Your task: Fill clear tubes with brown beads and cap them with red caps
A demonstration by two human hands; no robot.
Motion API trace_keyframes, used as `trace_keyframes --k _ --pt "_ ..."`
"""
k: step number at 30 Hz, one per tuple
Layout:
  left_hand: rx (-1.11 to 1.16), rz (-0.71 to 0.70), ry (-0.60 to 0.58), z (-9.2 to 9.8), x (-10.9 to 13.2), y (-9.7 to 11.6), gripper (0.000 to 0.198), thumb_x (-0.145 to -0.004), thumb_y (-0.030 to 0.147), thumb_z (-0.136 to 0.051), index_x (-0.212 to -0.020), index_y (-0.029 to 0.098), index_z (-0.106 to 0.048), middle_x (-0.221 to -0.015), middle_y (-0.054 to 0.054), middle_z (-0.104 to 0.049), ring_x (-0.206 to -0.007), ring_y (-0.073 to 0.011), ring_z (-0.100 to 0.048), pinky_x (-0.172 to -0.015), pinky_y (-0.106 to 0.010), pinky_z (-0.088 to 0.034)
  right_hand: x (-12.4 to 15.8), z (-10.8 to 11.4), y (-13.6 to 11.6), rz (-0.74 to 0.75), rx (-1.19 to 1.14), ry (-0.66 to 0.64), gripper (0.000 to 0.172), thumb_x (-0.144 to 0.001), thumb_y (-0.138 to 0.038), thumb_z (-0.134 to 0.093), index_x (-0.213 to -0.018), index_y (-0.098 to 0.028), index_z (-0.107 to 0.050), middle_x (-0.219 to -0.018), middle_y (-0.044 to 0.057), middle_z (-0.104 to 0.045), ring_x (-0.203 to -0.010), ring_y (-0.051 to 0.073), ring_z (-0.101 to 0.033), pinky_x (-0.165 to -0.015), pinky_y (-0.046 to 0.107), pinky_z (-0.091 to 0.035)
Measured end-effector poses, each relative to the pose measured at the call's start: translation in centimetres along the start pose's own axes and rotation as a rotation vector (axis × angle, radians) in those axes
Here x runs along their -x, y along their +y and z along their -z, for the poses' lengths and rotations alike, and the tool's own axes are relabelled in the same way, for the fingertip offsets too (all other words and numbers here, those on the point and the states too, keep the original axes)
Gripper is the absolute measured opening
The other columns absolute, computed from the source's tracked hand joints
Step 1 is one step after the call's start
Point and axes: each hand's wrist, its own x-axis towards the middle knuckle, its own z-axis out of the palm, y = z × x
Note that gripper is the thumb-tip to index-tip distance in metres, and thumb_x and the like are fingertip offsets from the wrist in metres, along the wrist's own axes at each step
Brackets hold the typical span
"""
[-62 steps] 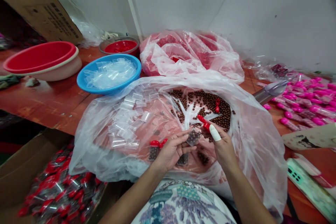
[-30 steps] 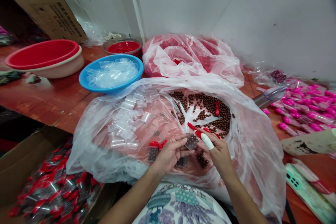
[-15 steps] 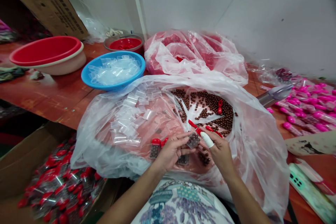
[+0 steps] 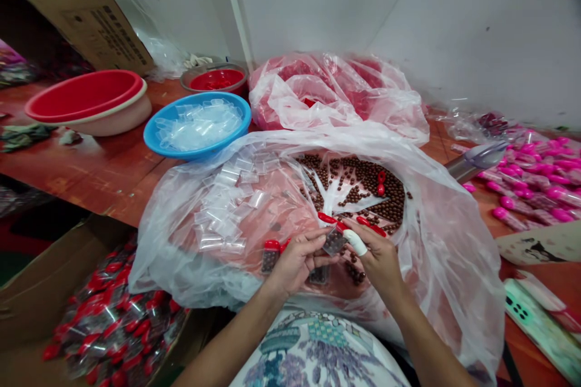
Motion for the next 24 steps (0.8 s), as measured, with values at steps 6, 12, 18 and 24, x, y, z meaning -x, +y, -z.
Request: trace_keyframes --k 6,12,18,24 --pt "-0.002 -0.050 -0.039 -0.6 0.0 -0.2 0.028 -0.080 0.017 -0.060 -0.107 0.012 -0.066 -0.100 -0.012 -0.069 -0.085 -0.0199 -0.066 -0.077 -0.031 -0.054 0.4 -0.6 -0.6 0.013 0.016 0.059 0.042 -0.082 -0.029 -0.058 -0.124 -0.027 -0.055 -0.126 0.005 -0.057 -0.116 0.025 -0.053 -0.098 0.042 -0.043" --pt "-0.045 -0.083 -0.042 -1.5 0.4 -0.9 0.035 -0.079 0.020 -0.062 -0.114 0.016 -0.063 -0.107 -0.012 -0.067 -0.085 -0.0203 -0.066 -0.075 -0.030 -0.054 0.9 -1.6 -0.9 -0.246 -0.213 0.271 0.029 -0.082 -0.035 -0.057 -0.107 -0.024 -0.067 -0.115 0.005 -0.065 -0.105 0.026 -0.061 -0.087 0.044 -0.050" --pt "-0.033 -0.087 -0.006 -1.9 0.6 -1.3 0.038 -0.076 0.022 -0.066 -0.114 0.017 -0.064 -0.110 -0.012 -0.066 -0.089 -0.0204 -0.065 -0.078 -0.031 -0.053 0.9 -1.3 -1.0 -0.186 -0.202 0.277 0.029 -0.080 -0.029 -0.058 -0.107 -0.025 -0.067 -0.114 0.004 -0.066 -0.107 0.026 -0.060 -0.095 0.045 -0.045" --pt "-0.052 -0.097 0.018 -2.0 0.7 -1.3 0.039 -0.074 0.024 -0.068 -0.113 0.018 -0.064 -0.108 -0.012 -0.067 -0.091 -0.0227 -0.065 -0.079 -0.035 -0.052 0.7 -1.2 -1.4 -0.261 -0.265 0.245 0.028 -0.080 -0.030 -0.059 -0.106 -0.024 -0.068 -0.112 0.004 -0.067 -0.106 0.026 -0.060 -0.091 0.046 -0.048"
